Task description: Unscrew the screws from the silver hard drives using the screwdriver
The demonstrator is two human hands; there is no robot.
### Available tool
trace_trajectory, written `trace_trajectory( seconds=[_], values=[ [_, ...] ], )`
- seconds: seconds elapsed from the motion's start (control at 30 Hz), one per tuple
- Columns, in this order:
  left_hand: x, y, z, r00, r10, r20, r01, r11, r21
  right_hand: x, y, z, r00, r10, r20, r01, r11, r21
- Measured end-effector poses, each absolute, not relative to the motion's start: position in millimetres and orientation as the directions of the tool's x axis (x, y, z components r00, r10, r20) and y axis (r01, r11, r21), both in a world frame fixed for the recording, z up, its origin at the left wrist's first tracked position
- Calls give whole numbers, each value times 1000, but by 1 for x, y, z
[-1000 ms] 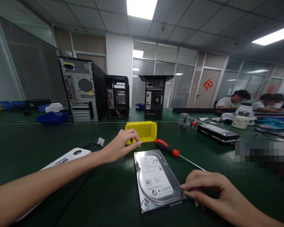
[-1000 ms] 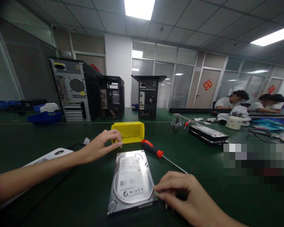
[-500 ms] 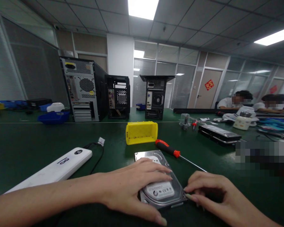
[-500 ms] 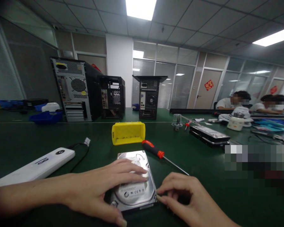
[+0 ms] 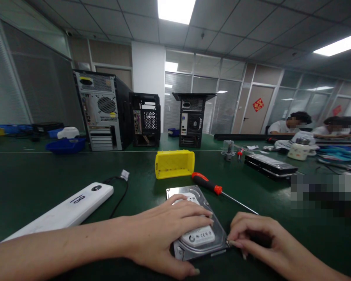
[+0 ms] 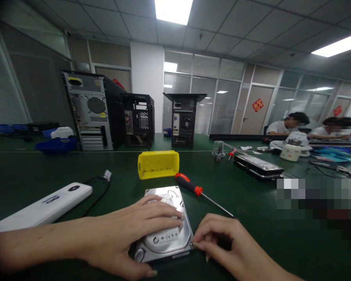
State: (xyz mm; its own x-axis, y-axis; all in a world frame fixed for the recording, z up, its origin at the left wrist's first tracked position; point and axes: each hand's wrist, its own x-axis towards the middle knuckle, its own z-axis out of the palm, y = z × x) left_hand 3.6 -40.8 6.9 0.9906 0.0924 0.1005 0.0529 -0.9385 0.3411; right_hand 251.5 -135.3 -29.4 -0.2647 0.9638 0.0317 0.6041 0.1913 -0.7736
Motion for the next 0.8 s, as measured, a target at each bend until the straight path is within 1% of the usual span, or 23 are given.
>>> trace_trajectory(
  seconds=[0.2,0.43,0.57,0.8],
  values=[
    [5,-37,6,991,76,109,36,-944,328,250,-136,-27,-278,959,56,618,223,-754],
    [6,-36,8,994,54,97,24,-955,295,249,-131,-26,-288,956,47,598,218,-771],
    [7,-36,7,994,39,100,9,-958,285,248,-128,-27,-258,966,-4,576,150,-804],
    [7,-31,6,994,38,101,6,-953,304,248,-125,-27,-151,980,-128,456,-46,-889]
  ],
)
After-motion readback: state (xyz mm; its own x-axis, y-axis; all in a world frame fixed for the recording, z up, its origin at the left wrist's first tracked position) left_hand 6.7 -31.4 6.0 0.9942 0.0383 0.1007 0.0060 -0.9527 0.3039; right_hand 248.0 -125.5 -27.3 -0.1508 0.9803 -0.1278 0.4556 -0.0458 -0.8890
